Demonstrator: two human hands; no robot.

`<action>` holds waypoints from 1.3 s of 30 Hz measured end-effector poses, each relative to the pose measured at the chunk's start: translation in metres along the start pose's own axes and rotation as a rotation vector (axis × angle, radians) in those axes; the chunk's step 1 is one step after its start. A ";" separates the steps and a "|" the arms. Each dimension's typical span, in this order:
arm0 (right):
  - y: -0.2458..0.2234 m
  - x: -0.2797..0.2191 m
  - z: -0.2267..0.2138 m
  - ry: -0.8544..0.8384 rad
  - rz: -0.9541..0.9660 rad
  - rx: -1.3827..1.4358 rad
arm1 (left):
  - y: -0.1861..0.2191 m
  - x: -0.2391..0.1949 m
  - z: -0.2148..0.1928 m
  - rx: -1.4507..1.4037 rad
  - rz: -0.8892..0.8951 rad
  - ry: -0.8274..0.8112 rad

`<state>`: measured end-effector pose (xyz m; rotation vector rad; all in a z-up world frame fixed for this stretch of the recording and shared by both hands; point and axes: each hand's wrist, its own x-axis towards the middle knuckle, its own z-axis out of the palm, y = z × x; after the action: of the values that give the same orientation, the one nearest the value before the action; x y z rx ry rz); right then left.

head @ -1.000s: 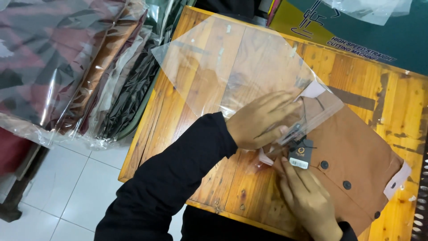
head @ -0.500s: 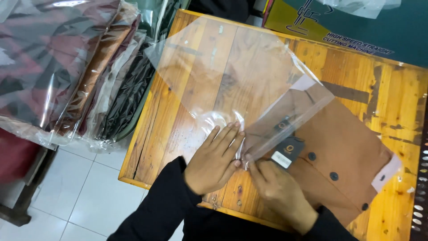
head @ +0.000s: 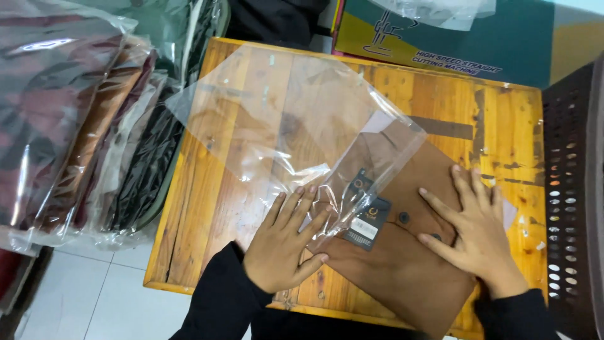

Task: Folding garments and placing them into plastic bags for shipping at a packaging station.

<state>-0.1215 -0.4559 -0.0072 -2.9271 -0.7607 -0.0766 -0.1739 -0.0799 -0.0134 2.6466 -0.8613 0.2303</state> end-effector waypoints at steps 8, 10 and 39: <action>-0.037 0.015 -0.002 -0.054 0.269 -0.010 | -0.005 -0.001 0.006 0.013 -0.052 0.018; -0.058 0.012 -0.001 -0.022 0.304 -0.027 | -0.010 -0.001 0.007 0.050 -0.118 -0.015; -0.007 0.092 0.021 0.052 0.437 0.519 | -0.066 -0.020 0.004 -0.170 -1.042 0.278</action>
<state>-0.0440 -0.4028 -0.0200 -2.5033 -0.0907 0.0738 -0.1501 -0.0210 -0.0407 2.4458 0.5801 0.2179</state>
